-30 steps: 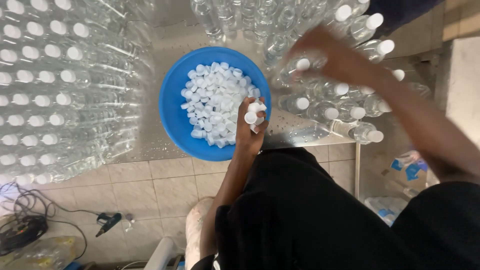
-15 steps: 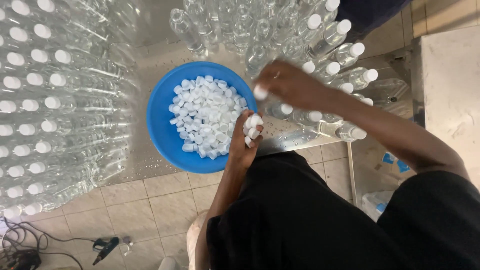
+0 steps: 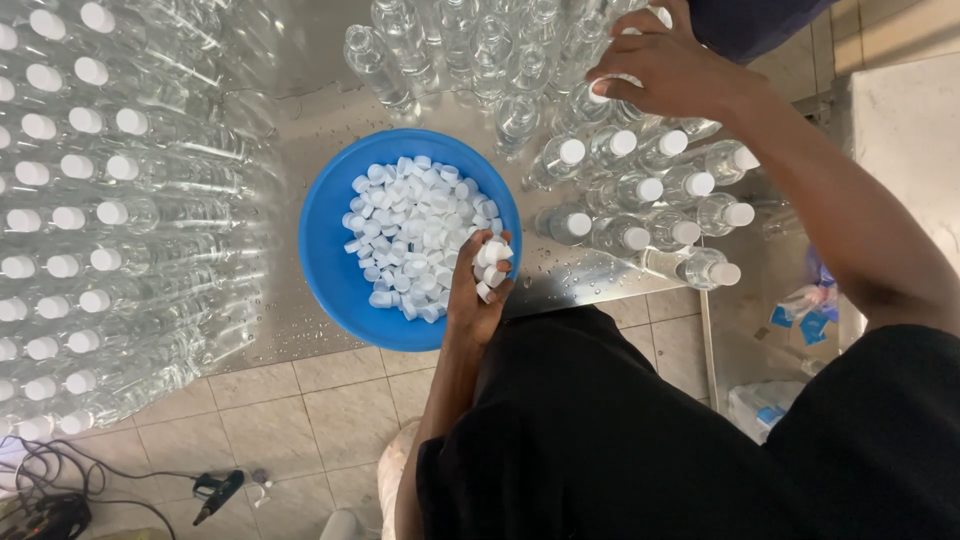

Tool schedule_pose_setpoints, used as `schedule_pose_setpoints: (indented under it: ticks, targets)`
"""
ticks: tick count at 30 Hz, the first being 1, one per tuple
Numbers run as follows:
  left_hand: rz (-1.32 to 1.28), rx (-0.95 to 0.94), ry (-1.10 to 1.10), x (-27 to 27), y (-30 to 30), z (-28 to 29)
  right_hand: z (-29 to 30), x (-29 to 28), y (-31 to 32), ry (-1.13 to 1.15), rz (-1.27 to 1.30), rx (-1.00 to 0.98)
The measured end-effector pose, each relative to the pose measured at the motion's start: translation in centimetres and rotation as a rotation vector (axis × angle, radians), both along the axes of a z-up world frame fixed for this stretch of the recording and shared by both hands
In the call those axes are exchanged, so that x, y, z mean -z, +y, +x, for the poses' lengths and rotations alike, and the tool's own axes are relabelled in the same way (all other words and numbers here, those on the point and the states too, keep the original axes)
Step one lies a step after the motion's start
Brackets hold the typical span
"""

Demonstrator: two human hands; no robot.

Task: Manually placing and screwing plastic caps onto clear plastic water bottles on a production line.

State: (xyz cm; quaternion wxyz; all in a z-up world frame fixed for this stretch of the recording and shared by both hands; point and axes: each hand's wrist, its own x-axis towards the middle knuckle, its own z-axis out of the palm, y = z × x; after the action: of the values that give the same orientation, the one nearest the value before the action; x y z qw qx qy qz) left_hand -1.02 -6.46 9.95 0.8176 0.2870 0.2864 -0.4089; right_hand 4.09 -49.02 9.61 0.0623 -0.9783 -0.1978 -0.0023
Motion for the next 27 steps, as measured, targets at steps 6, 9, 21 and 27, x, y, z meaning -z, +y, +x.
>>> schedule_pose_setpoints:
  ticks: [6,9,21,27]
  targets:
    - [-0.014,-0.004,-0.016,-0.7,-0.3,0.5,2.8,-1.5,0.5,0.44,0.22,0.206]
    - [-0.082,0.006,-0.053,-0.4,-0.3,0.2,2.9,-3.0,1.5,0.508,0.271,0.239]
    - [-0.134,0.098,-0.14,-2.2,-1.9,-0.1,-5.1,-6.9,18.5,0.328,0.549,0.133]
    - [-0.094,0.111,-0.238,1.1,-1.3,-0.5,-5.9,-7.9,20.4,0.289,0.639,0.097]
